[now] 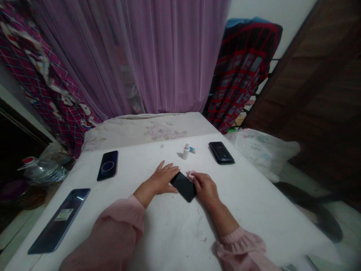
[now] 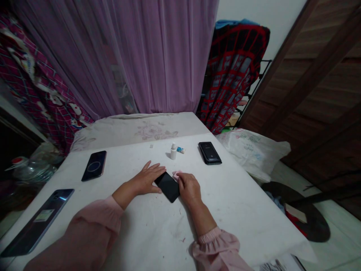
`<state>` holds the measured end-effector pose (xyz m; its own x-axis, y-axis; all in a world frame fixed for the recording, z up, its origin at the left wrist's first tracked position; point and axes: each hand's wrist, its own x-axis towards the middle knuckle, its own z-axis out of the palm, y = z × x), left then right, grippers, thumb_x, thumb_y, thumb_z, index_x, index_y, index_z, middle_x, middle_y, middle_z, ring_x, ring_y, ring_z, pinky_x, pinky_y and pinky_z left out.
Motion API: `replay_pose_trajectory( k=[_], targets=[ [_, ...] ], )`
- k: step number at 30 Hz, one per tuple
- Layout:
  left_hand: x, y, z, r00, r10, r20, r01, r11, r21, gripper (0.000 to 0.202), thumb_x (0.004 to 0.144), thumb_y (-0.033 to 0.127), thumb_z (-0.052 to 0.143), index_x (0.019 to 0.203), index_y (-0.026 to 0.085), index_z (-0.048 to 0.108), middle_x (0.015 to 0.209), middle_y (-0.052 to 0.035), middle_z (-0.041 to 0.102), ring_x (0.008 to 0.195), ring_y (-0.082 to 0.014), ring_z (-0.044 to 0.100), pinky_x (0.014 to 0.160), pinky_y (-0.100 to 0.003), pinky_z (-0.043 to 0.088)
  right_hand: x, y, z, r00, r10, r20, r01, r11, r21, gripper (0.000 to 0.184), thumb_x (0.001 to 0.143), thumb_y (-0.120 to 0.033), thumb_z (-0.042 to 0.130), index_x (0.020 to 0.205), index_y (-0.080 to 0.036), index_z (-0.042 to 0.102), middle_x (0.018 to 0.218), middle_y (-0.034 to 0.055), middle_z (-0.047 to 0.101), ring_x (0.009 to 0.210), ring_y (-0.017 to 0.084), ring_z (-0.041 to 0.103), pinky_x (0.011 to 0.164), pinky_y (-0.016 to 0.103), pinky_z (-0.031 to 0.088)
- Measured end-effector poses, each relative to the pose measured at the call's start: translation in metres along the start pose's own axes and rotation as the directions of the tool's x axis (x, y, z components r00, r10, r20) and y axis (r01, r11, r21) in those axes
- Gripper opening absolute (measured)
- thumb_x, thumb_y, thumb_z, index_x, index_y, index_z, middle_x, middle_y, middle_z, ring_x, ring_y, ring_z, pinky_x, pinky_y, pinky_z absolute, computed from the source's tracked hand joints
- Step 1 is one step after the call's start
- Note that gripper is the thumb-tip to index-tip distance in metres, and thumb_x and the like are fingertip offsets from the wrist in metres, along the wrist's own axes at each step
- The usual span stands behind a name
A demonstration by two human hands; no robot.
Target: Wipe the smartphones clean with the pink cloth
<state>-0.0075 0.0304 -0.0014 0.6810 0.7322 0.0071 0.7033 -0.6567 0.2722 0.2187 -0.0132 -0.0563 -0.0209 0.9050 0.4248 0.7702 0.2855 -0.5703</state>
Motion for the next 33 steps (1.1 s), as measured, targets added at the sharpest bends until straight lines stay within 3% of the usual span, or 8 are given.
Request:
replay_pose_trajectory(
  k=[3, 8, 11, 14, 16, 25, 30, 33],
  targets=[
    [-0.003, 0.008, 0.006, 0.995, -0.071, -0.067, 0.074, 0.997, 0.033, 0.077, 0.066, 0.053, 0.08, 0.131, 0.023, 0.054, 0.131, -0.012, 0.061, 0.127, -0.0322, 0.052, 0.118, -0.056, 0.016, 0.003, 0.006, 0.001, 0.994, 0.103, -0.028, -0.1, 0.99, 0.104, 0.031, 0.087, -0.027, 0.047, 0.102, -0.022, 0.073, 0.099, 0.0066, 0.076, 0.091, 0.022, 0.07, 0.082, 0.036, 0.055],
    [-0.044, 0.019, 0.042, 0.934, -0.26, -0.247, 0.257, 0.965, -0.045, 0.075, 0.073, 0.056, 0.072, 0.135, 0.02, 0.049, 0.131, -0.0133, 0.06, 0.126, -0.0327, 0.053, 0.117, -0.057, 0.022, 0.003, 0.013, -0.004, 0.965, 0.239, -0.11, -0.21, 0.95, 0.23, 0.037, 0.088, -0.039, 0.045, 0.102, -0.018, 0.072, 0.099, 0.0087, 0.076, 0.091, 0.024, 0.07, 0.079, 0.035, 0.055],
    [-0.067, 0.017, 0.062, 0.886, -0.294, -0.36, 0.295, 0.954, -0.053, 0.068, 0.082, 0.051, 0.064, 0.139, 0.019, 0.045, 0.138, -0.0152, 0.056, 0.132, -0.0336, 0.048, 0.117, -0.057, 0.022, 0.002, 0.007, -0.013, 0.982, 0.161, -0.097, -0.148, 0.981, 0.122, 0.034, 0.09, -0.036, 0.043, 0.101, -0.02, 0.072, 0.097, 0.0078, 0.076, 0.09, 0.023, 0.069, 0.079, 0.034, 0.053],
    [-0.072, 0.015, 0.068, 0.871, -0.293, -0.393, 0.297, 0.953, -0.053, 0.059, 0.086, 0.047, 0.06, 0.137, 0.022, 0.048, 0.137, -0.0134, 0.058, 0.132, -0.0325, 0.048, 0.117, -0.056, 0.021, 0.001, -0.003, -0.021, 0.999, 0.015, 0.05, -0.011, 0.998, -0.065, 0.028, 0.091, -0.027, 0.044, 0.097, -0.022, 0.071, 0.096, 0.0064, 0.075, 0.089, 0.022, 0.067, 0.081, 0.033, 0.049],
    [-0.07, 0.015, 0.067, 0.874, -0.292, -0.388, 0.292, 0.954, -0.059, 0.057, 0.085, 0.046, 0.061, 0.136, 0.023, 0.049, 0.137, -0.0124, 0.059, 0.131, -0.0318, 0.049, 0.118, -0.056, 0.02, 0.001, -0.011, -0.023, 0.985, -0.057, 0.161, 0.078, 0.988, -0.13, 0.025, 0.09, -0.02, 0.046, 0.096, -0.023, 0.071, 0.099, 0.0055, 0.074, 0.092, 0.022, 0.066, 0.084, 0.034, 0.047],
    [-0.064, 0.018, 0.064, 0.88, -0.329, -0.343, 0.314, 0.944, -0.1, 0.06, 0.083, 0.041, 0.065, 0.137, 0.022, 0.046, 0.141, -0.0118, 0.055, 0.135, -0.0295, 0.045, 0.118, -0.057, 0.018, 0.02, -0.05, 0.01, 0.913, -0.194, 0.359, 0.256, 0.957, -0.134, 0.026, 0.088, -0.012, 0.054, 0.103, -0.023, 0.071, 0.098, 0.0052, 0.073, 0.092, 0.021, 0.064, 0.082, 0.032, 0.045],
    [-0.06, 0.017, 0.066, 0.874, -0.359, -0.328, 0.345, 0.933, -0.102, 0.066, 0.08, 0.043, 0.067, 0.139, 0.022, 0.045, 0.143, -0.0131, 0.054, 0.136, -0.0309, 0.044, 0.118, -0.059, 0.018, 0.028, -0.071, 0.03, 0.873, -0.307, 0.379, 0.358, 0.931, -0.071, 0.025, 0.087, -0.009, 0.055, 0.102, -0.021, 0.071, 0.097, 0.0057, 0.073, 0.093, 0.02, 0.063, 0.083, 0.032, 0.044],
    [-0.058, 0.018, 0.063, 0.864, -0.387, -0.323, 0.369, 0.922, -0.118, 0.067, 0.078, 0.043, 0.069, 0.137, 0.021, 0.046, 0.141, -0.0129, 0.055, 0.136, -0.0306, 0.045, 0.118, -0.058, 0.019, 0.028, -0.073, 0.032, 0.859, -0.344, 0.379, 0.389, 0.92, -0.047, 0.023, 0.089, -0.011, 0.055, 0.102, -0.021, 0.07, 0.097, 0.0056, 0.074, 0.093, 0.021, 0.063, 0.083, 0.033, 0.043]
  ],
)
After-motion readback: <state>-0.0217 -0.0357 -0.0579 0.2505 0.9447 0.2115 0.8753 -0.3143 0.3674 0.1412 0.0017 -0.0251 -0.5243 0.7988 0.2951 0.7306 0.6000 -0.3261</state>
